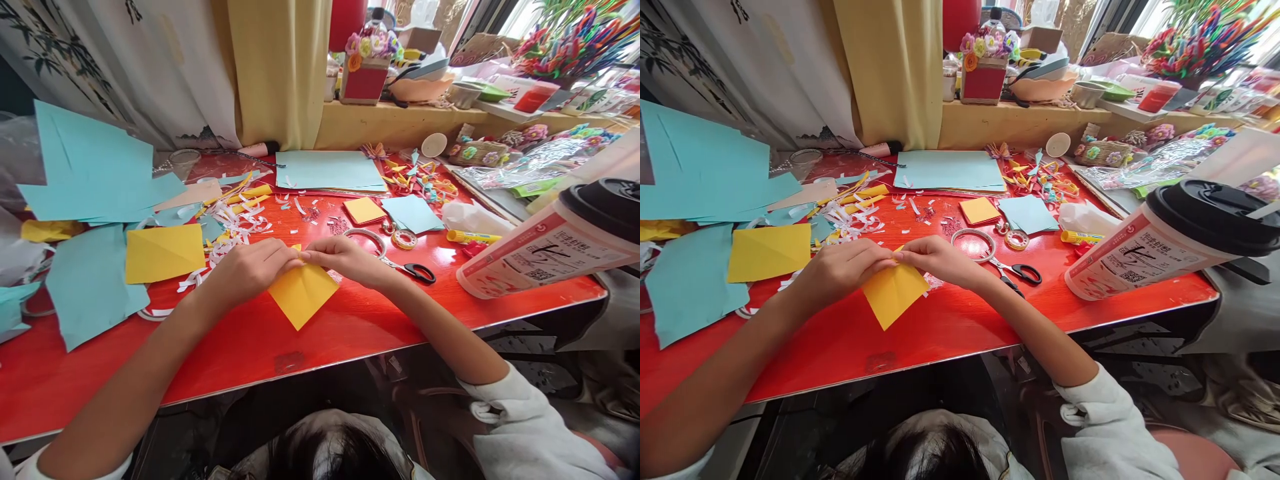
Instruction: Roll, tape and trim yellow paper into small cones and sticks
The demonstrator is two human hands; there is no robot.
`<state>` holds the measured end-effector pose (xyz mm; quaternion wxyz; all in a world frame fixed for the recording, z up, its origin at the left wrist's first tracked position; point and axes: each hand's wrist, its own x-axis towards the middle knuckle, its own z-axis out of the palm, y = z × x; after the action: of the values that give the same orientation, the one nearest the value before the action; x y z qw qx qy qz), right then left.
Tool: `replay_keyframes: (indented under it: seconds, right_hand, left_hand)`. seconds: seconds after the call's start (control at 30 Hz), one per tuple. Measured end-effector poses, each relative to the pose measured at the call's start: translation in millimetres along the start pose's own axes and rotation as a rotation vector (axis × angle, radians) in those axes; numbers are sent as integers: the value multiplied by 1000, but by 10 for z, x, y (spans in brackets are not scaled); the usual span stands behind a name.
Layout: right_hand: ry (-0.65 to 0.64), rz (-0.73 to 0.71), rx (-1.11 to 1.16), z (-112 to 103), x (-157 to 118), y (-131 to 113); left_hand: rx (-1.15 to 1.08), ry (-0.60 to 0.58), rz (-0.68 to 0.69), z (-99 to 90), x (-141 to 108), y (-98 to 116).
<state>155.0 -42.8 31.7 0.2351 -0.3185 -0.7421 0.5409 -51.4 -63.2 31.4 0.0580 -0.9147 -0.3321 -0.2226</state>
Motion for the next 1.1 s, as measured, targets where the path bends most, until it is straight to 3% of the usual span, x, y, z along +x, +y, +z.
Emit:
replay_keyframes:
  seconds: [0.1,0.33,0.47,0.67,1.1]
  right_hand:
    - [81,-31,-140,1,-6,-1]
    - [104,-66,-193,40,-28,-32]
    - [106,-85,-233,37,-14,-12]
    - [50,6,-243,-8,-16,-10]
    - [20,-48,-366,-17,-17,-21]
  left_hand:
    - [-75,26,-56,75,26,3]
    - [-143,-5,-150,94,30,57]
    - [-290,-74,-282,35,62,62]
    - [-510,-216,-422,-12,77,30]
    - [-613,-302,-462,-31,71,14]
